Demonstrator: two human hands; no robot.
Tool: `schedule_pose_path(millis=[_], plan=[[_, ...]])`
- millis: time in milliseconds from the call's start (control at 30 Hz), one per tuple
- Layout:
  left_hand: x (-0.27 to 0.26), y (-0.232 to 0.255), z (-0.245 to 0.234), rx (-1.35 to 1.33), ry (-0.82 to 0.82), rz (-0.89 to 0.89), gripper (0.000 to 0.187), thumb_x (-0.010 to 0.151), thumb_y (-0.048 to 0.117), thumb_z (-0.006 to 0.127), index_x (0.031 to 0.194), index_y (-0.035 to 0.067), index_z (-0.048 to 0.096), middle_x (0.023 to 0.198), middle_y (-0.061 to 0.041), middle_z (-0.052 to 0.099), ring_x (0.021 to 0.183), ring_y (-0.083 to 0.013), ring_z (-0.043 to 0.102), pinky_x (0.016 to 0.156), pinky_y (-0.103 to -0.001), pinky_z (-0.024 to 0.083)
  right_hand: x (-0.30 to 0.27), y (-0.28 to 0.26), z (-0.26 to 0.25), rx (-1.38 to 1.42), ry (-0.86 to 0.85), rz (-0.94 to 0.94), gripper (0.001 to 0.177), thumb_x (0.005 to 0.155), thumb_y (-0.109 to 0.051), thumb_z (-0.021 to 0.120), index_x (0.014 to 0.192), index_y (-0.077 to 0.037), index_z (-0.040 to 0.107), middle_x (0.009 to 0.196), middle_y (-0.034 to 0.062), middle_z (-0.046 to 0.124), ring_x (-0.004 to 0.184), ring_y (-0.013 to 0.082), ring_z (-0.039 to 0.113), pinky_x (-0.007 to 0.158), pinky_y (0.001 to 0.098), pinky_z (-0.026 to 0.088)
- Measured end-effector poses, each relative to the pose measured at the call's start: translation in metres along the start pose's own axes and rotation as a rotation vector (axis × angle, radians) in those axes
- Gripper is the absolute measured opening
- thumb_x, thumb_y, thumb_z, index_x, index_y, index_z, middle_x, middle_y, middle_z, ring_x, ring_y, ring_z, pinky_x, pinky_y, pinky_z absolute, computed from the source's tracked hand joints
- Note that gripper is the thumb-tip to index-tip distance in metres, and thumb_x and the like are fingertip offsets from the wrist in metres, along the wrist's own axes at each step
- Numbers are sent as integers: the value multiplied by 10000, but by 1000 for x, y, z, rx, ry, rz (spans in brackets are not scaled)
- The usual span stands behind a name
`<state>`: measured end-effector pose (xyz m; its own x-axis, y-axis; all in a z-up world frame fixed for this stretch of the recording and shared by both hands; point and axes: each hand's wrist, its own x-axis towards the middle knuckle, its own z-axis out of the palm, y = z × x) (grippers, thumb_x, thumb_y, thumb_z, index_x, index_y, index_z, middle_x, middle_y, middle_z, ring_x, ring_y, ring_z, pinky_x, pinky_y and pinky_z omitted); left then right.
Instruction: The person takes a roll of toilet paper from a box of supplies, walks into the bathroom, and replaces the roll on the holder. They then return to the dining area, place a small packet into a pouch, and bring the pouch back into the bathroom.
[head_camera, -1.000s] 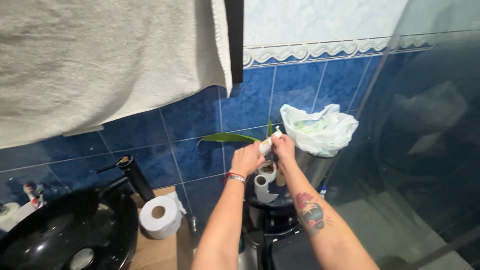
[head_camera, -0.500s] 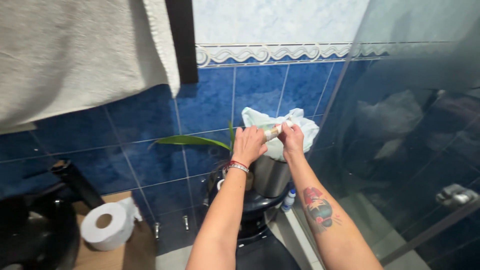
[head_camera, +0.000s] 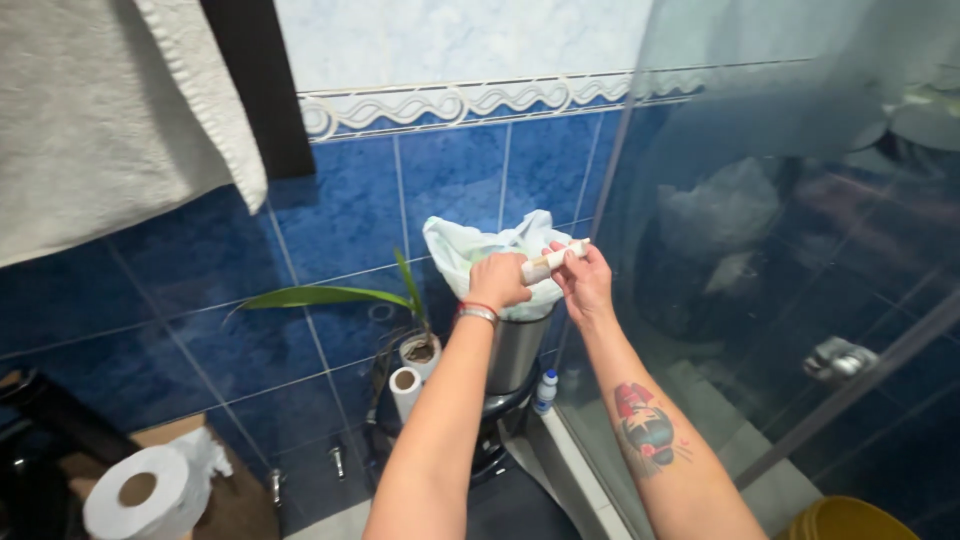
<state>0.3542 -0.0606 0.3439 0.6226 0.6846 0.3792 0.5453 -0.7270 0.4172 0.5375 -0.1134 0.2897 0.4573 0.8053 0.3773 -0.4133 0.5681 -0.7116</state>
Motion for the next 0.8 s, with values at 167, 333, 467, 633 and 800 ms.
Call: schedule_pose_path(millis=[167, 333, 467, 633, 800], plan=[[35, -9, 21, 110, 94, 51, 249, 691, 176, 768, 936, 218, 785, 915, -122, 754, 900, -341, 735, 786, -474, 581, 13, -26, -13, -64, 19, -115, 249, 990, -57, 630, 1199, -7, 505, 1185, 235, 664, 1119, 393, 688, 989, 545, 579], [44, -18, 17, 185, 35, 62, 208, 732, 192, 749, 938, 191, 783, 959, -131, 771, 946, -338, 740, 827, -465, 586, 27, -24, -22, -109, 203, -86, 214, 1004, -84, 598, 1181, -28, 492, 1179, 235, 654, 1086, 392, 684, 935, 561, 584], [51, -45, 3, 106, -364, 3, 387, 603, 261, 887, 915, 75, 756, 1024, -178, 735, 998, -342, 716, 904, -428, 570, 47, -24, -41, 148, 306, -130, 183, 1004, -97, 542, 1162, -21, 491, 1034, 165, 679, 955, 334, 698, 866, 554, 615], [63, -77, 26, -184, -22, -73, 357, 732, 173, 703, 1082, 114, 734, 1049, -180, 731, 1032, -382, 675, 909, -489, 534, 68, -12, -44, 75, 350, -186, 168, 1017, -135, 592, 1139, -43, 524, 860, 95, 625, 718, 220, 640, 619, 398, 563], [82, -85, 69, 204, 493, 105, 451, 774, 157, 754, 1189, 163, 576, 1138, -136, 630, 1083, -355, 634, 863, -488, 523, 68, 24, -1, -600, 229, -79, 315, 837, -48, 799, 1132, -58, 689, 758, 24, 654, 523, 94, 565, 441, 265, 452]])
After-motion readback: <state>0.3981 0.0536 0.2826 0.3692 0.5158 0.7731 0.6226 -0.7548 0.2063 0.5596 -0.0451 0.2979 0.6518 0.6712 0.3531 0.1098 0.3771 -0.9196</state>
